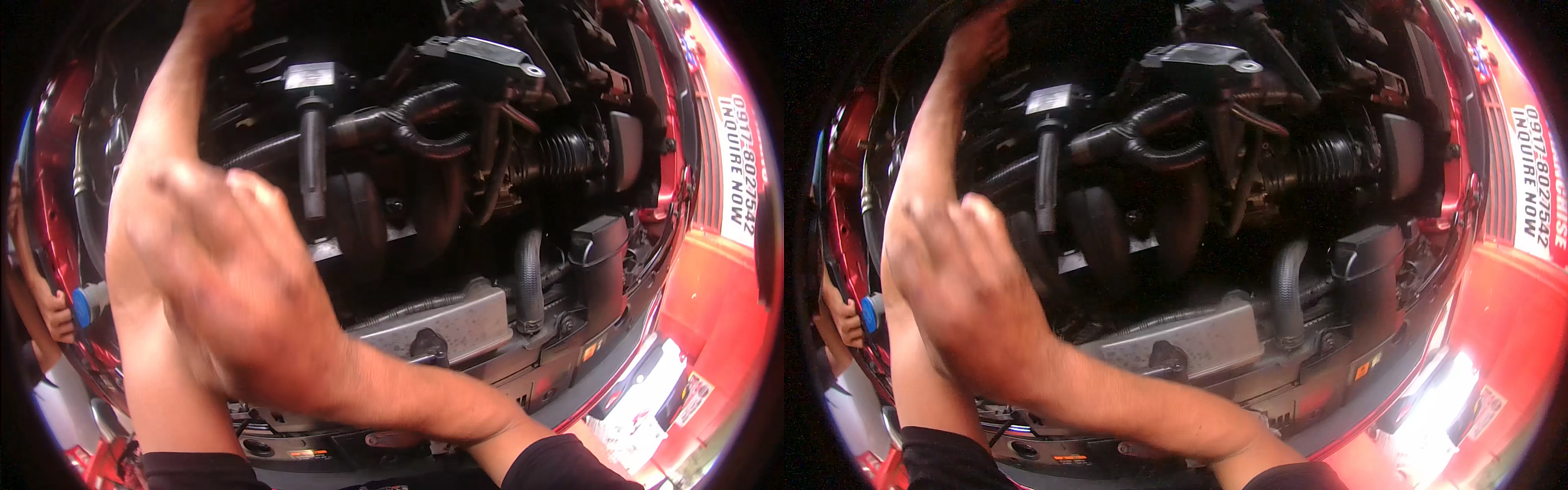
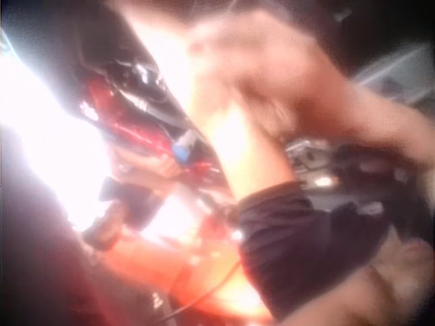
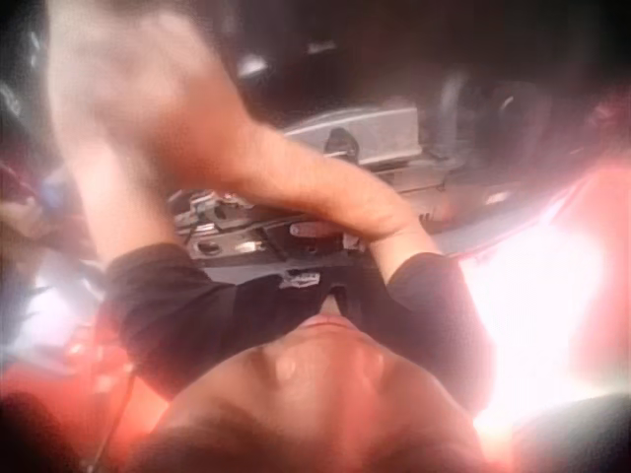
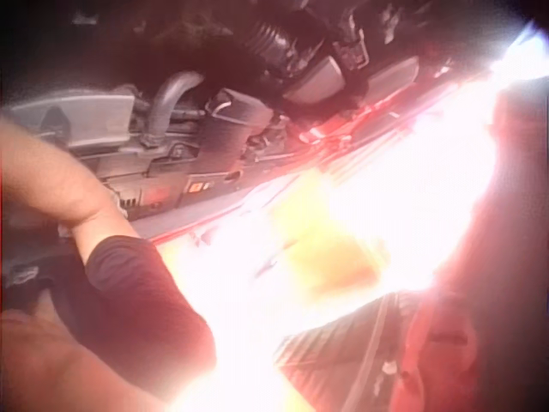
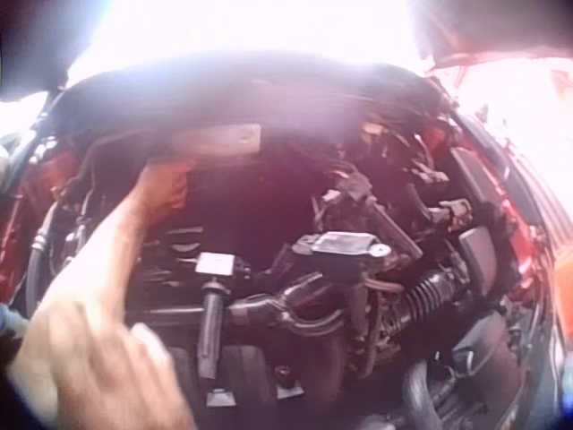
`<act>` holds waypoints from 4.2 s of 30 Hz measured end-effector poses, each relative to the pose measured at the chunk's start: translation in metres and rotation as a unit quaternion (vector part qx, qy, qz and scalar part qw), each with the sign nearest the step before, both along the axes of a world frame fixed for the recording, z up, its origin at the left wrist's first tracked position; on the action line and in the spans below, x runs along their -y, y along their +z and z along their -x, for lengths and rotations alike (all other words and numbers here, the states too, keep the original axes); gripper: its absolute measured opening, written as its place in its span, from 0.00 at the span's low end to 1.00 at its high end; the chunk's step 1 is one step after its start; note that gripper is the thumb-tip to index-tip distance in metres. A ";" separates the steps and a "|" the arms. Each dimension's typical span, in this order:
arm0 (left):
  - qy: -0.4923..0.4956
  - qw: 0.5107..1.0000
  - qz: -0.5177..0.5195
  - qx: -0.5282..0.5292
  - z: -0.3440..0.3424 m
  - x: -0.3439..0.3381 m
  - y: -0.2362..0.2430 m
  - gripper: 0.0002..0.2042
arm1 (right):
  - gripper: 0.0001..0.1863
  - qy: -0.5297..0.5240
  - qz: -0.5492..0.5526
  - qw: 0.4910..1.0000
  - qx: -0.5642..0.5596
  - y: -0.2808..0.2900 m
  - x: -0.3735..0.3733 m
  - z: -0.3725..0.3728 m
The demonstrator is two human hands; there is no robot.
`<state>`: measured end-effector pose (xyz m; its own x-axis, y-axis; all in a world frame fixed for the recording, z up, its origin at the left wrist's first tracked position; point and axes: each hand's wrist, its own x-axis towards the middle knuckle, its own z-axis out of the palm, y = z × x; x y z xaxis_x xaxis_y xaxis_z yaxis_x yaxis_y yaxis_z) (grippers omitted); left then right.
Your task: The person uses a socket wrench to tighten bolts on the engine block of a red car with the hood open. The camera wearer repeatedly reaches into the engine bay to adjust components.
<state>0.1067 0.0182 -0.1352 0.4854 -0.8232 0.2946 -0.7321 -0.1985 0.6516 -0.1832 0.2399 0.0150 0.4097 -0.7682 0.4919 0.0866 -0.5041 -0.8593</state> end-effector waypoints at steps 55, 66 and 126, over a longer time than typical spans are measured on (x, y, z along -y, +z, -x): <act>-0.156 0.903 -0.081 -0.393 -0.167 0.004 -0.010 0.20 | 0.12 -0.117 -0.243 0.954 0.128 -0.026 -0.020 0.004; 0.197 0.962 -0.161 0.097 0.025 -0.003 0.047 0.17 | 0.13 -0.165 -0.221 0.952 0.129 -0.035 -0.010 0.011; -0.009 0.994 -0.061 -0.089 -0.033 0.001 0.024 0.17 | 0.12 -0.182 -0.229 0.944 0.152 -0.036 -0.012 0.005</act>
<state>0.1395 0.0176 -0.1112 0.5055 -0.8566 0.1029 -0.6110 -0.2713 0.7437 -0.1879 0.2515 -0.0206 -0.0297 -0.9916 0.1261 0.2565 -0.1295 -0.9578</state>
